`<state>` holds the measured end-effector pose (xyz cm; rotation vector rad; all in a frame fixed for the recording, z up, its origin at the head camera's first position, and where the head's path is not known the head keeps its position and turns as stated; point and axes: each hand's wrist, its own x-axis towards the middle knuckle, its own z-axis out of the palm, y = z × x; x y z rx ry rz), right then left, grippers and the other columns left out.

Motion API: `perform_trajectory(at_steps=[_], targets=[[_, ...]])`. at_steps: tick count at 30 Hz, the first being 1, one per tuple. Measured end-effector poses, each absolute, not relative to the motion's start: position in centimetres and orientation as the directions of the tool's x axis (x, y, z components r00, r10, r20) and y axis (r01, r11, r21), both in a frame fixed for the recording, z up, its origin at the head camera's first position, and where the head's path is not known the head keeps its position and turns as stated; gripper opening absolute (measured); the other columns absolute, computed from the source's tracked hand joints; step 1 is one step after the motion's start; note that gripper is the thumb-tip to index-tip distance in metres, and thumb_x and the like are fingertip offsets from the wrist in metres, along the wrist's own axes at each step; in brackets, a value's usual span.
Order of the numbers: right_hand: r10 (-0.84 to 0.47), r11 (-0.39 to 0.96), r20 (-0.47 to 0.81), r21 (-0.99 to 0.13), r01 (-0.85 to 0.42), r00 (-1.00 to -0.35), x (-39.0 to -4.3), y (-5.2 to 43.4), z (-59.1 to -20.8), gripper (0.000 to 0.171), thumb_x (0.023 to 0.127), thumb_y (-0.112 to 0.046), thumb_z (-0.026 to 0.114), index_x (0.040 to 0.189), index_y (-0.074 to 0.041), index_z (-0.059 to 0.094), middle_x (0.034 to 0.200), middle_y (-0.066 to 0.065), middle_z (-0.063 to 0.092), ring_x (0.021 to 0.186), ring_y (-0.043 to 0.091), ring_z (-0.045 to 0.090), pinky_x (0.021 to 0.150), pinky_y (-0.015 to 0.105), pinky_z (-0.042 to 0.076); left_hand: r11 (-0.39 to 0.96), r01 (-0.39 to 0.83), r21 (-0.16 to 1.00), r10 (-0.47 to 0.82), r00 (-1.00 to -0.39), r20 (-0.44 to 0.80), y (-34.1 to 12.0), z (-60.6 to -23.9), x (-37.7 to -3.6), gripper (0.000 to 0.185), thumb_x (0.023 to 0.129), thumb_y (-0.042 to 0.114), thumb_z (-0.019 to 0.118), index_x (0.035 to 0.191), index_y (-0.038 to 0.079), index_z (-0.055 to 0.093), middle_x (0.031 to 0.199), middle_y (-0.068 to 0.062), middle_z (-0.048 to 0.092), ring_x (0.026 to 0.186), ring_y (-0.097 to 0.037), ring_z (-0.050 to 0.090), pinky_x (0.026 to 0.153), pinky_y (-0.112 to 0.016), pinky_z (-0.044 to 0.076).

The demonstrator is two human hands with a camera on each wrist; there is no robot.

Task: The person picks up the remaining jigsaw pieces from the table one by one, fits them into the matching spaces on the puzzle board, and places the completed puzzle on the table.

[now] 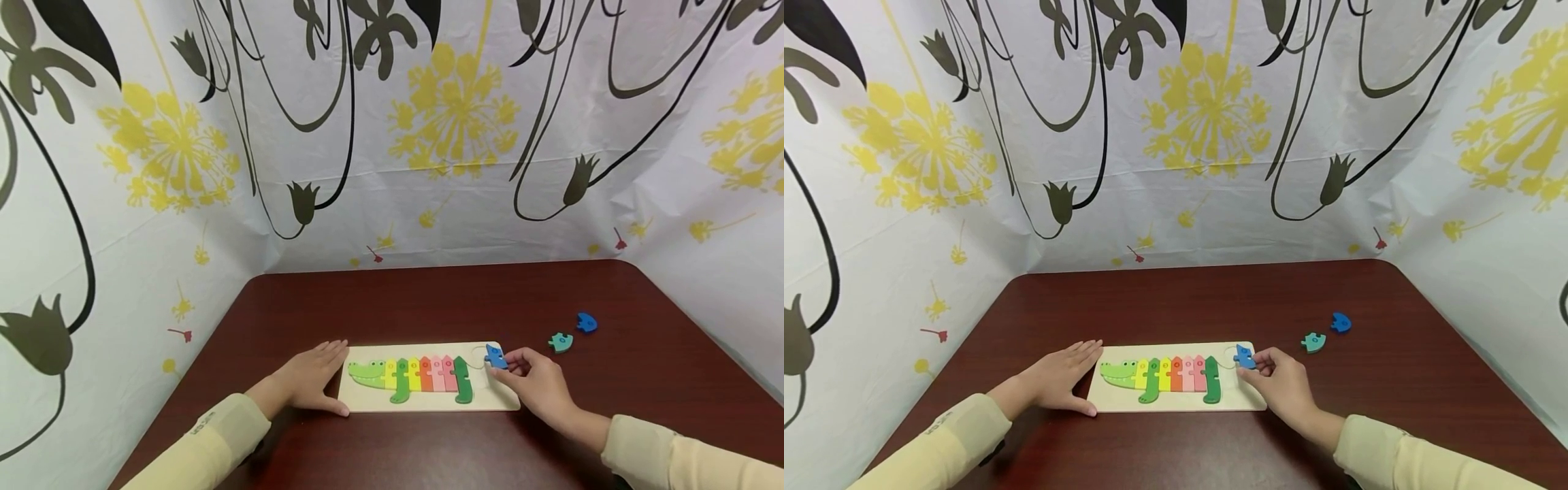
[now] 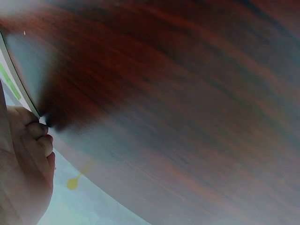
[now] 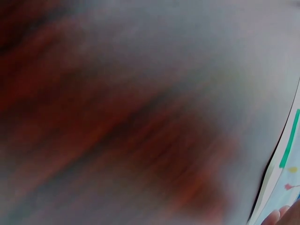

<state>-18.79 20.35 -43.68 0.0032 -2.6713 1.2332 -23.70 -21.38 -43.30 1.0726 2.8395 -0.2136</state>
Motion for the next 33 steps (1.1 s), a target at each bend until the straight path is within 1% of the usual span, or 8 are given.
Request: perform_trajectory(at_steps=[7, 13, 19, 33], targets=[[0.074, 0.621, 0.185, -0.777, -0.100, -0.980, -18.7, 19.4, -44.0, 0.034, 0.077, -0.028, 0.084, 0.091, -0.003, 0.066, 0.075, 0.002, 0.061, 0.072, 0.015, 0.056, 0.058, 0.023, 0.046, 0.743, 0.664, -0.083, 0.652, -0.746, -0.136, -21.4, -43.3, -23.5, 0.118, 0.075, 0.087, 0.041, 0.152, -0.001, 0.025, 0.158, -0.016, 0.023, 0.145, -0.027, 0.021, 0.115, -0.039, 0.022], [0.061, 0.623, 0.162, -0.777, -0.090, -0.985, -18.4, 18.6, -44.1, 0.032, 0.076, -0.026, 0.085, 0.089, -0.004, 0.066, 0.073, 0.001, 0.060, 0.070, 0.014, 0.054, 0.057, 0.023, 0.044, 0.732, 0.676, -0.086, 0.664, -0.736, -0.132, -21.4, -43.2, -23.5, 0.118, 0.076, 0.087, 0.042, 0.152, -0.002, 0.026, 0.157, -0.017, 0.024, 0.144, -0.029, 0.022, 0.115, -0.040, 0.023], [0.053, 0.624, 0.168, -0.775, -0.098, -0.984, -18.4, 18.3, -44.5, 0.030, 0.075, -0.024, 0.086, 0.087, -0.005, 0.066, 0.072, -0.001, 0.060, 0.069, 0.013, 0.055, 0.058, 0.023, 0.045, 0.727, 0.681, -0.093, 0.668, -0.732, -0.138, -21.4, -43.2, -23.6, 0.117, 0.076, 0.087, 0.041, 0.152, -0.001, 0.026, 0.157, -0.017, 0.023, 0.144, -0.029, 0.022, 0.115, -0.041, 0.022], [0.036, 0.652, 0.168, -0.751, -0.104, -0.985, -18.6, 17.9, -44.8, 0.031, 0.073, -0.023, 0.087, 0.087, -0.004, 0.066, 0.071, -0.001, 0.059, 0.067, 0.012, 0.053, 0.056, 0.024, 0.044, 0.740, 0.666, -0.098, 0.653, -0.746, -0.135, -21.5, -43.5, -23.7, 0.120, 0.074, 0.089, 0.039, 0.152, -0.001, 0.025, 0.158, -0.016, 0.023, 0.145, -0.027, 0.021, 0.115, -0.039, 0.022]])
